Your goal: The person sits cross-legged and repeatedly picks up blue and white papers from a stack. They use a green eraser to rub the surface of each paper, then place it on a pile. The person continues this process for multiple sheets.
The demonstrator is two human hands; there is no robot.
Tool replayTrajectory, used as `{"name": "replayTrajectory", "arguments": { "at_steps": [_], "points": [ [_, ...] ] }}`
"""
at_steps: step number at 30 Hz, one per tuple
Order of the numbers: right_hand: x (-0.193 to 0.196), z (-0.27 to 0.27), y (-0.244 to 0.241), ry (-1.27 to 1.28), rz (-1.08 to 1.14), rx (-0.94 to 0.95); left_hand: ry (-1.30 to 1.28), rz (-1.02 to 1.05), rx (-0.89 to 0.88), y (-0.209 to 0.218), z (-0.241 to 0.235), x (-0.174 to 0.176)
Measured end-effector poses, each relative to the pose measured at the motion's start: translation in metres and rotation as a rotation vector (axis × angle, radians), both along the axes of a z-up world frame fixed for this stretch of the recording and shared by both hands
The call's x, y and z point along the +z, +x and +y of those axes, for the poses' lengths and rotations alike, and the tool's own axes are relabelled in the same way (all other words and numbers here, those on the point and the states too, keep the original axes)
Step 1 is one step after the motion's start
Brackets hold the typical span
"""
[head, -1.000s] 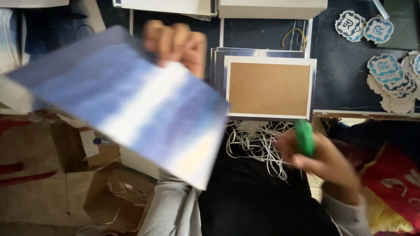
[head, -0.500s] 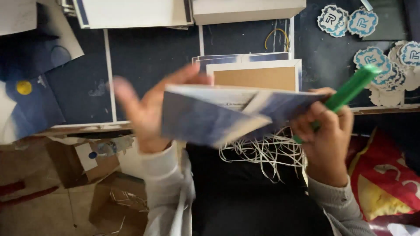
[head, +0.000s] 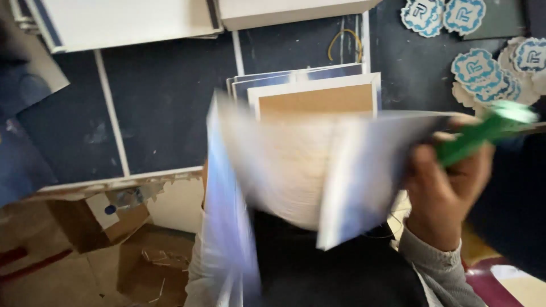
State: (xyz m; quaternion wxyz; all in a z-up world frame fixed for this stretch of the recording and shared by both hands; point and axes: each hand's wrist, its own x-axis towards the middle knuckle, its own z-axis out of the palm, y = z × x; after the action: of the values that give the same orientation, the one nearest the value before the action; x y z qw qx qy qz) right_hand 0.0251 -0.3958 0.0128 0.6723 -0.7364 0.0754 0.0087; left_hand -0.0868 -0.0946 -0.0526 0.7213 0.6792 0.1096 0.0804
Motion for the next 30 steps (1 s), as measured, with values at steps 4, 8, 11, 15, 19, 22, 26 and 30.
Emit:
{"name": "replayTrajectory", "arguments": {
  "at_steps": [4,8,11,15,19,22,26,30],
  "points": [
    [0.004,-0.011,0.01,-0.131,-0.284,-0.092,0.107,-0.059,-0.186,-0.01,-0.007,-0.03],
    [-0.022,-0.038,-0.001,-0.308,-0.237,-0.104,-0.482,0.24,-0.249,0.036,-0.026,0.07],
    [-0.051,-0.054,-0.012,-0.441,-0.125,-0.167,0.126,0.044,-0.174,0.029,-0.022,0.06],
    [-0.042,-0.017,0.012,-0.6,-0.176,0.028,0.556,0.15,0.14,0.033,-0.021,0.05],
    [-0.045,-0.001,0.036,-0.729,-0.176,0.198,0.667,0.251,0.298,0.032,-0.02,0.033],
    [-0.038,0.015,0.054,-0.778,-0.29,0.3,0.697,0.219,0.276,0.044,-0.02,0.031],
    [-0.043,0.019,0.067,-0.734,-0.36,0.364,0.773,0.21,0.268,0.053,-0.019,0.027],
    [-0.048,0.019,0.072,-0.751,-0.326,0.402,0.8,0.234,0.262,0.054,-0.016,0.022]
  ]
}}
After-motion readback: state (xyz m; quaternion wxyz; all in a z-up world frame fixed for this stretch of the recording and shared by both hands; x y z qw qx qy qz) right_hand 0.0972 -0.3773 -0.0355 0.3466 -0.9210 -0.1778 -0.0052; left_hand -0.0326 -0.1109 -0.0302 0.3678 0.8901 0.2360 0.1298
